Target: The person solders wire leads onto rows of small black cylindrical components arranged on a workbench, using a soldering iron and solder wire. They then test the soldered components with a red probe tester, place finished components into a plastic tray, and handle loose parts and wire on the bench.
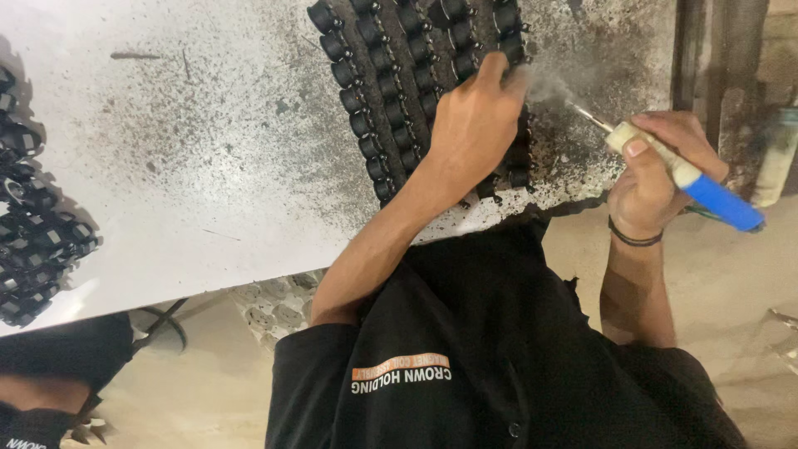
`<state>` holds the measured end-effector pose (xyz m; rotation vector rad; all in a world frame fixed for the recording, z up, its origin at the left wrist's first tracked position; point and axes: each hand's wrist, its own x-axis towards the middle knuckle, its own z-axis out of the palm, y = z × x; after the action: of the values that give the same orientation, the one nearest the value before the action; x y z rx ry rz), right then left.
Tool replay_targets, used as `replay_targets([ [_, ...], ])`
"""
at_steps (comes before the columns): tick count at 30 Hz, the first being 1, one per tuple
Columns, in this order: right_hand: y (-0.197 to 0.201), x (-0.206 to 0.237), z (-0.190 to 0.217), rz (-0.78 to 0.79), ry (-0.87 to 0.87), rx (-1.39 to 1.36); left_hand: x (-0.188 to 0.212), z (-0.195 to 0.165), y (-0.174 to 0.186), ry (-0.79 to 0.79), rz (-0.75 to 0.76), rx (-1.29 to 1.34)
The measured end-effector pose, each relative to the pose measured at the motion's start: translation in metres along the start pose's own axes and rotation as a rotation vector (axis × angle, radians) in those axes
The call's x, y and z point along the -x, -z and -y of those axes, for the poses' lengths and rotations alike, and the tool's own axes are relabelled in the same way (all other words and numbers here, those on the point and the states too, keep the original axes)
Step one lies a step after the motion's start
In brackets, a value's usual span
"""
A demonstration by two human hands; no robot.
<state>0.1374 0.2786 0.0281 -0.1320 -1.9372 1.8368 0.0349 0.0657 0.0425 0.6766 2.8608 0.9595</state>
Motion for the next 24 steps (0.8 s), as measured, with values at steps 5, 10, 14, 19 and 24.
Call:
replay_targets([
  [5, 0.004, -0.003, 0.006, 0.052, 0.127, 0.212, 0.004, -0.001, -0.008, -0.017, -0.017, -0.029],
  [10, 0.006, 0.000, 0.002, -0.023, 0.063, 0.125, 0.009, -0.003, -0.008, -0.028, -0.131, 0.077],
  [14, 0.003, -0.001, 0.000, -0.038, 0.100, 0.025, 0.009, -0.001, -0.004, 0.001, -0.133, 0.086],
  [19, -0.005, -0.008, 0.006, -0.022, 0.084, 0.059, 0.009, 0.006, -0.003, 0.008, -0.156, 0.147],
  [24, -0.003, -0.013, 0.018, 0.122, 0.142, 0.237, 0.002, 0.011, -0.009, -0.016, -0.130, 0.092],
])
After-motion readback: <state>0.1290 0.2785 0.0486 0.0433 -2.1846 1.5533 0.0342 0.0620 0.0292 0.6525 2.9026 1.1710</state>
